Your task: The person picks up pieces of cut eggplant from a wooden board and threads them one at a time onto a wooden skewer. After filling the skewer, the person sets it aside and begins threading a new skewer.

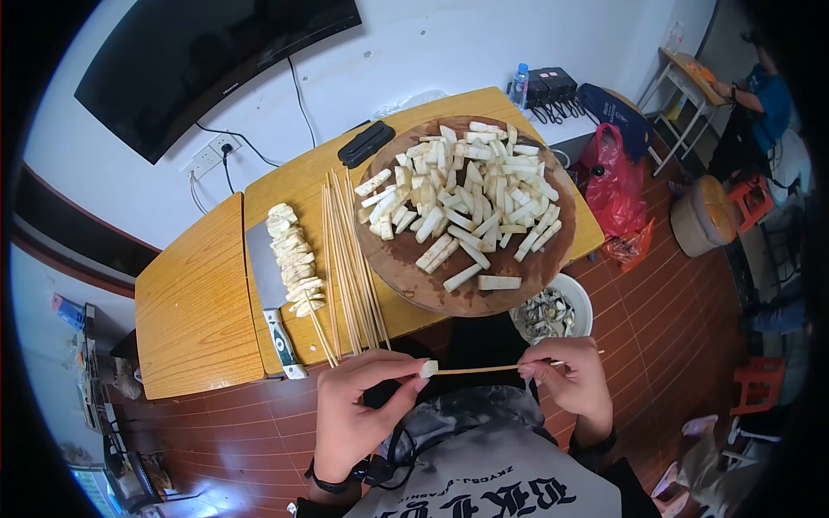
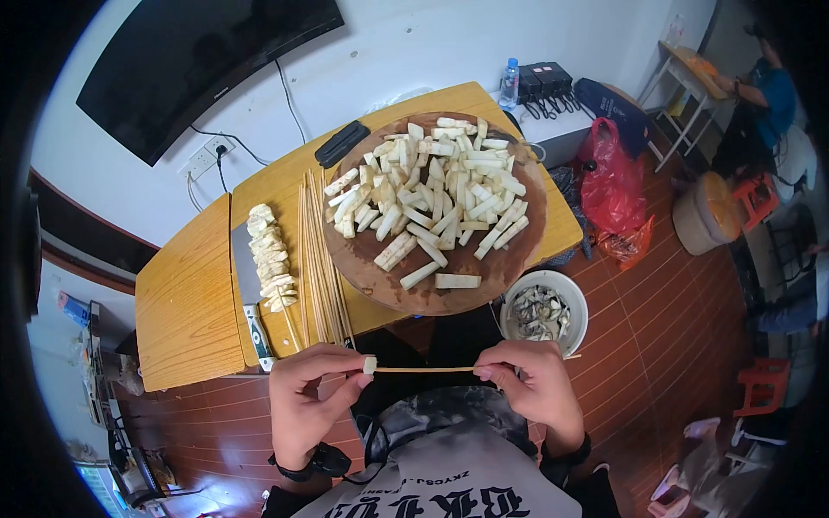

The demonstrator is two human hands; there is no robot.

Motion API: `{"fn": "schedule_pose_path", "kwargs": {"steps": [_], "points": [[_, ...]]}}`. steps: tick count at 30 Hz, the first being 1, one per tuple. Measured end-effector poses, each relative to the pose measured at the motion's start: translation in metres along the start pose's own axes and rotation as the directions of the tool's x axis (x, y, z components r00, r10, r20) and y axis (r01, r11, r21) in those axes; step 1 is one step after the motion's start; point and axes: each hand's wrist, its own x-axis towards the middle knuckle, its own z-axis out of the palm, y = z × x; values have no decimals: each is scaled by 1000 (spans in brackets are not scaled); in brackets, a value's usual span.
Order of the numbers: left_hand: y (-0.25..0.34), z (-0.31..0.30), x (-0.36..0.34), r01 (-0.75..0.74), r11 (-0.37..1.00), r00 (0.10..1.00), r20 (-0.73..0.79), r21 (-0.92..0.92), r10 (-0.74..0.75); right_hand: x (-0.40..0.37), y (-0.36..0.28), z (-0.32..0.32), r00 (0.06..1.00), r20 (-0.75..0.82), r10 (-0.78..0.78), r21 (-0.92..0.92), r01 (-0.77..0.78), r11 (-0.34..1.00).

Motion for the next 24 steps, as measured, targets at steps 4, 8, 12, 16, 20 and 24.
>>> {"fn": "schedule_pose_path", "kwargs": {"steps": [4, 8, 12, 16, 20, 24], "points": [[-1, -2, 0, 8, 998, 1000, -6, -60, -8, 0, -3, -1, 1000, -2, 14, -12, -15, 1000], [-7, -8, -6, 57, 962, 995, -62, -266, -76, 0, -4, -11, 997, -44, -58, -47, 56, 997], [-15, -20, -6, 85, 915, 990, -72, -394, -123, -5, 3, -39, 994, -72, -81, -98, 74, 992], [-19, -24, -7, 70, 914, 993, -59, -400, -102, -12, 1, -53, 993, -90, -71, -85, 63, 994], [-18, -22, -7, 97, 928, 992, -37, -360, -118, -13, -1, -61, 993, -57, -99, -136, 91, 987], [-18, -21, -5, 81, 935, 994, -43, -345, -102, -13, 3, -56, 990, -70, -126, -125, 117, 985]]}}
